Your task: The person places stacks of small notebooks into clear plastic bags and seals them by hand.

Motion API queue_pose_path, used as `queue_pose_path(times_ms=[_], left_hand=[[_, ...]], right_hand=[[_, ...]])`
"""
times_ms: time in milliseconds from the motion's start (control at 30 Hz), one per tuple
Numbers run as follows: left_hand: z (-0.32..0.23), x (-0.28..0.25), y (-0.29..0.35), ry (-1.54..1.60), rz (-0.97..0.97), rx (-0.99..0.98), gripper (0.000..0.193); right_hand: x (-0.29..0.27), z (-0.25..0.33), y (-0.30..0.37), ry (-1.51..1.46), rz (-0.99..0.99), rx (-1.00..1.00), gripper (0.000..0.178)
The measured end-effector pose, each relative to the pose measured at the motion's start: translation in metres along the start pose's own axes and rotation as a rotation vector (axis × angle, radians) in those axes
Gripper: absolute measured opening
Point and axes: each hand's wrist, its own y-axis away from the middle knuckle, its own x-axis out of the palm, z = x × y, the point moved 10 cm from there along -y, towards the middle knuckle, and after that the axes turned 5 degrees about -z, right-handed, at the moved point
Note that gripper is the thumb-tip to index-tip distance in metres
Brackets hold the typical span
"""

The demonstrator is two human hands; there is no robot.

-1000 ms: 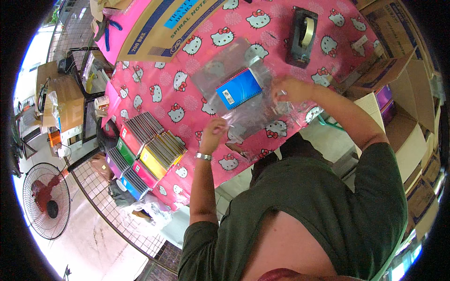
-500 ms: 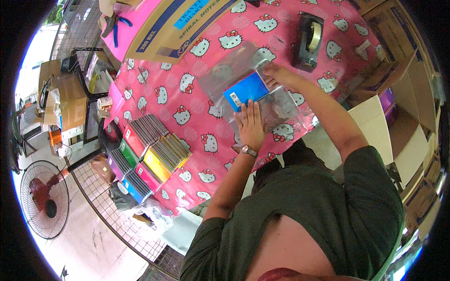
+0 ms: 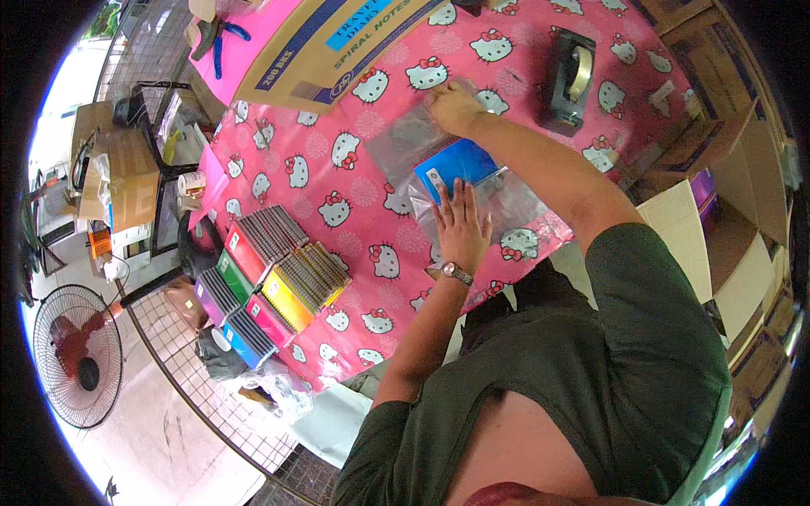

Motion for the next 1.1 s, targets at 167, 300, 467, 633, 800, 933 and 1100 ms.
queue_pose_path(times_ms=[167, 300, 467, 633, 800, 933, 1100], left_hand=[[0.009, -0.001, 0.004, 0.053, -0.022, -0.027, 0.072], [0.009, -0.016, -0.003, 0.045, -0.060, -0.038, 0.062], [0.016, -0.018, -0.014, 0.064, -0.058, 0.003, 0.051], [0.050, -0.019, -0.040, 0.094, -0.073, -0.037, 0.050], [0.020, -0.070, -0.088, -0.171, -0.178, 0.125, 0.048], [0.021, -0.050, -0.126, -0.276, 0.193, 0.398, 0.044], [0.160, -0.030, -0.177, 0.425, 0.636, -0.072, 0.031]], right_hand=[[-0.015, 0.016, -0.006, -0.136, 0.038, -0.171, 0.018], [-0.012, 0.020, -0.002, -0.256, 0.317, -0.232, 0.024], [-0.041, 0.007, 0.000, -0.444, 0.018, -0.099, 0.029], [-0.075, 0.038, 0.063, -0.083, -0.127, -0.162, 0.026], [-0.068, 0.039, 0.134, -0.170, -0.412, -0.042, 0.020], [-0.083, 0.052, 0.143, -0.038, -0.452, -0.087, 0.016], [-0.099, 0.065, 0.144, 0.037, -0.480, -0.107, 0.020]])
